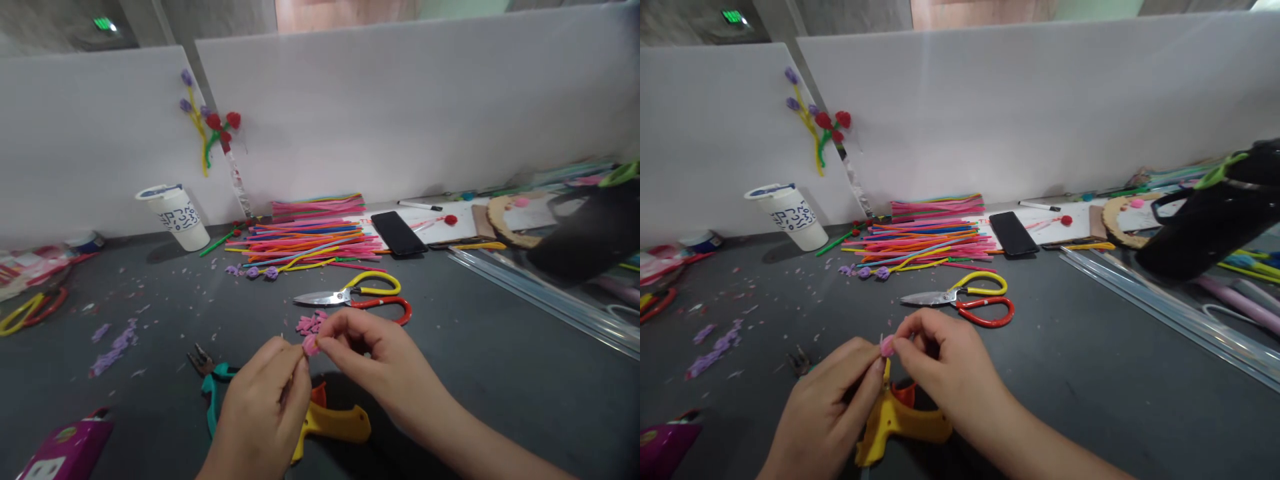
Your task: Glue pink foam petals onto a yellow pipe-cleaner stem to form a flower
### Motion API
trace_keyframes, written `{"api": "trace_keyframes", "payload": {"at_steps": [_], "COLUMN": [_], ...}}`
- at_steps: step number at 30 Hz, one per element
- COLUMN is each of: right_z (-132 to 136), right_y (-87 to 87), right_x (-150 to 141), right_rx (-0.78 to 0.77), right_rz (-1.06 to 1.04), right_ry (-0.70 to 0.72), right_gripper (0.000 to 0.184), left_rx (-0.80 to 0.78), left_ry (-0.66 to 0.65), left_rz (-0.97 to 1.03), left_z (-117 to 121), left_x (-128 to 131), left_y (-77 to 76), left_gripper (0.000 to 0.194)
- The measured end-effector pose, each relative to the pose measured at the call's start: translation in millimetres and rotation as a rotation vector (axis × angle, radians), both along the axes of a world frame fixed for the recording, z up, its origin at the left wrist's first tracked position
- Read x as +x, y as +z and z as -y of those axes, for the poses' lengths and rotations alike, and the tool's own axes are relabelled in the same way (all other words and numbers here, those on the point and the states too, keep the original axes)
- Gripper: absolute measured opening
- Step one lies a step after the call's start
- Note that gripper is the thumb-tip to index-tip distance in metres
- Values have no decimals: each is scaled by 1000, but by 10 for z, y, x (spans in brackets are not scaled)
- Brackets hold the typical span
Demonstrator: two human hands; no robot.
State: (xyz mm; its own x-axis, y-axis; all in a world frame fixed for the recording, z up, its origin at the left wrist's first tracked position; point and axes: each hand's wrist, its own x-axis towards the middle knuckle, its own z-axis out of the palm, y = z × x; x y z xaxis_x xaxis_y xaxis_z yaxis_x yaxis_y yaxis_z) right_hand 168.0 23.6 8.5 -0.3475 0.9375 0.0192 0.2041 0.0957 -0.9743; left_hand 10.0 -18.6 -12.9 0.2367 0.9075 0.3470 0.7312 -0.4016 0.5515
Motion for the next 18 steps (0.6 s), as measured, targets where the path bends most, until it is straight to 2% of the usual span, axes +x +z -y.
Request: {"api": "trace_keyframes", "payload": {"at_steps": [5, 11, 18], "right_z": [29, 50, 38], "right_y": [13, 33, 21], "right_x": [-6, -8, -3], "right_rx": [13, 12, 8], "right_rz": [25, 1, 44], "right_ry": [-19, -7, 0], "right_gripper": [9, 12, 15], "left_rx": [54, 50, 180], "left_ry": [-23, 31, -1], "left_rz": [26, 32, -39], "left_z": [16, 8, -7], "left_x": [0, -6, -38], "left_y": [4, 21, -44], "left_gripper": [20, 19, 18]}}
